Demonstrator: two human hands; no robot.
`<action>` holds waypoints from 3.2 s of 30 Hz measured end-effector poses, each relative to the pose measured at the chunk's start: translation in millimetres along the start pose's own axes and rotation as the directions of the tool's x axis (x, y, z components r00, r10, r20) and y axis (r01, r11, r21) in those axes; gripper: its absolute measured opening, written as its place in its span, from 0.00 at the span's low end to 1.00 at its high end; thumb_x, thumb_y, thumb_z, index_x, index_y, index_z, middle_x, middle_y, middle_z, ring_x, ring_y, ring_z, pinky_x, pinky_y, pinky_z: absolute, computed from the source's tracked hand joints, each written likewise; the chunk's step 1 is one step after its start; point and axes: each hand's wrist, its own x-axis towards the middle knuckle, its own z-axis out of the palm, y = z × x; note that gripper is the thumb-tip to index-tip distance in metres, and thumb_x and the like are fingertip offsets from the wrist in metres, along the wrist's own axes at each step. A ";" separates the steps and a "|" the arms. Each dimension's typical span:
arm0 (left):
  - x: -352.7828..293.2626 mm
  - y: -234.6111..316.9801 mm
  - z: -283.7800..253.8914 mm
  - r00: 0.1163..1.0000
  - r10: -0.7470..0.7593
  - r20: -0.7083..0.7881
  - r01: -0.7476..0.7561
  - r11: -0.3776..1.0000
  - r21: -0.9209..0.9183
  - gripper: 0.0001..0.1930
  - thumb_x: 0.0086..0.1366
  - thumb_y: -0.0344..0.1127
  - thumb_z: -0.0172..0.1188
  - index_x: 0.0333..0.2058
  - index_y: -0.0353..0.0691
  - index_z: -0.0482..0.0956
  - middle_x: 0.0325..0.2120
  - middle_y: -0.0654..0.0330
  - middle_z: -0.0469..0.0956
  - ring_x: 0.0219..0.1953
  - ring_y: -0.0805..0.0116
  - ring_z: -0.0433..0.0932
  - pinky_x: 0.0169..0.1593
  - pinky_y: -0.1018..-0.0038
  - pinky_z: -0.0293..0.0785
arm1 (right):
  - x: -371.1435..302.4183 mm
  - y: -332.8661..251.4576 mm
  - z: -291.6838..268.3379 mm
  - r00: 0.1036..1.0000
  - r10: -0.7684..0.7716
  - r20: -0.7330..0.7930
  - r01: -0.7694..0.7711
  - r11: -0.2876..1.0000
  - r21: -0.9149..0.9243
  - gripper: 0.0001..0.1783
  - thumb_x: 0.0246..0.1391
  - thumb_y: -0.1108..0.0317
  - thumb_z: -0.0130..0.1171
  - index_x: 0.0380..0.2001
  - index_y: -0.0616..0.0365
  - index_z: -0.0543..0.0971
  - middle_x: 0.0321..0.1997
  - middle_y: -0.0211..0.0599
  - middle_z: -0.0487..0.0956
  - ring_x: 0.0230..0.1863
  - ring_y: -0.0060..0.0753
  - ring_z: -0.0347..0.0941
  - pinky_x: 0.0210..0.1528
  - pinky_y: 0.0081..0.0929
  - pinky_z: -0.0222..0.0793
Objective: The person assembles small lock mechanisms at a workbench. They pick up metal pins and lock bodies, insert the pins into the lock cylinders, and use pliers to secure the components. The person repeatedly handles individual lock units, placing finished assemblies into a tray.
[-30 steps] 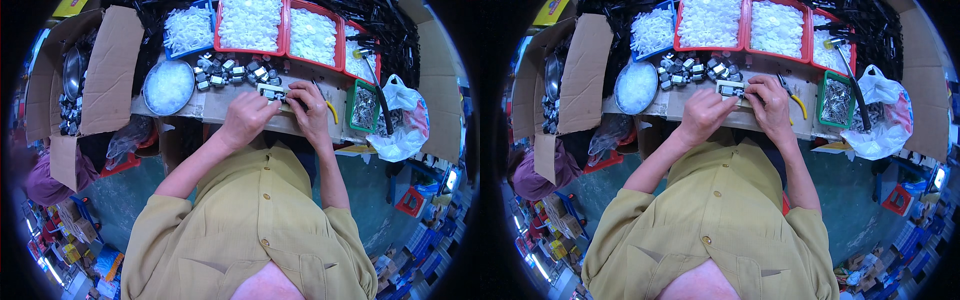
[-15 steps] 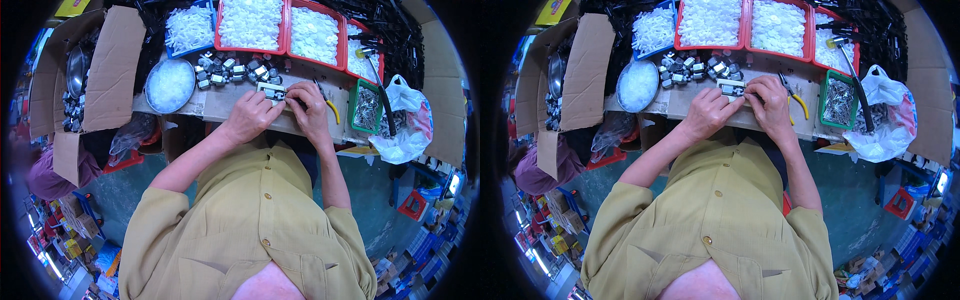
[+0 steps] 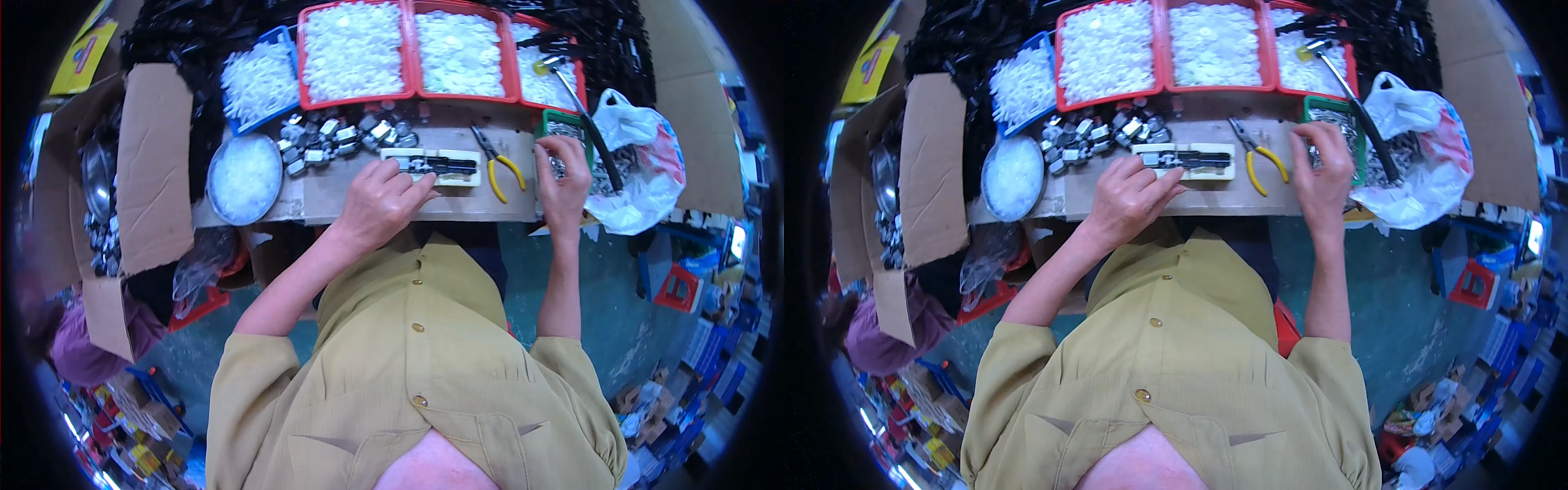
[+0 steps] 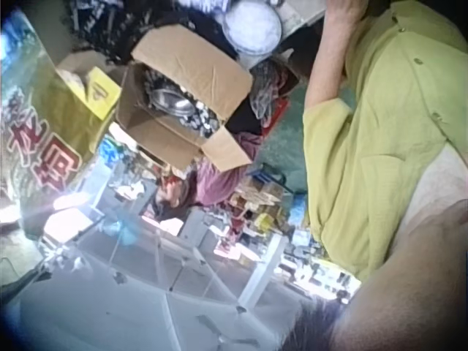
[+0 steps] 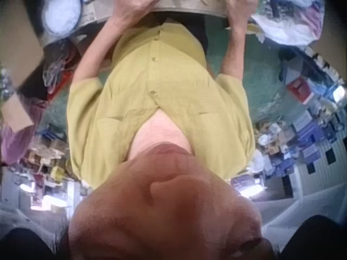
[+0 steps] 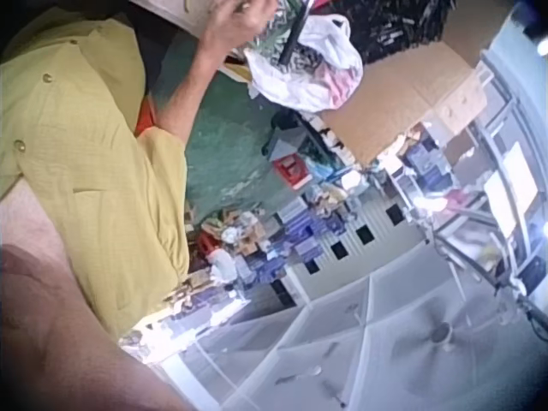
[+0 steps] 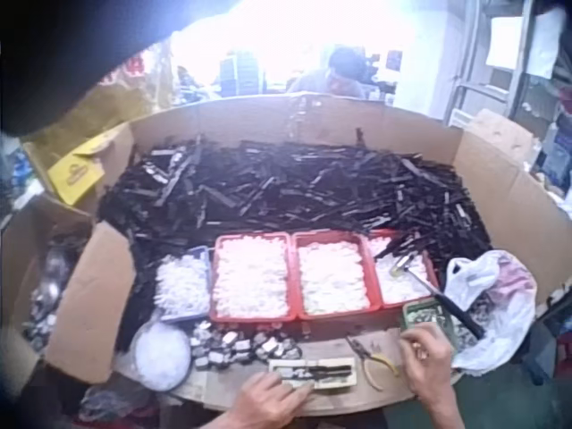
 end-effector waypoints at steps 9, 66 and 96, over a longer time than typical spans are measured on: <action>111.0 -4.9 35.4 1.000 -0.004 -0.008 0.003 0.987 -0.158 0.06 0.56 0.33 0.67 0.31 0.39 0.84 0.26 0.59 0.74 0.35 0.59 0.71 0.38 0.64 0.68 | -9.6 48.7 -31.5 0.982 0.173 0.079 -0.146 0.952 -0.270 0.04 0.52 0.76 0.63 0.31 0.65 0.80 0.32 0.45 0.76 0.33 0.48 0.77 0.36 0.40 0.70; 138.3 9.2 44.6 0.672 -0.416 0.613 0.617 -0.144 -0.774 0.10 0.64 0.34 0.67 0.40 0.34 0.85 0.32 0.59 0.84 0.34 0.75 0.80 0.40 0.79 0.75 | 22.2 -30.6 -5.1 0.993 -0.058 -0.107 0.076 0.983 0.165 0.08 0.47 0.81 0.64 0.34 0.63 0.81 0.32 0.42 0.77 0.33 0.43 0.78 0.34 0.35 0.73; 78.4 0.4 -5.3 0.479 -0.513 0.713 0.549 -0.459 -0.699 0.05 0.65 0.33 0.63 0.32 0.39 0.80 0.24 0.64 0.79 0.26 0.74 0.80 0.32 0.80 0.73 | 13.4 -56.8 24.9 0.928 -0.373 -0.015 0.370 0.913 0.172 0.12 0.48 0.78 0.68 0.38 0.61 0.81 0.38 0.39 0.81 0.37 0.39 0.79 0.40 0.33 0.73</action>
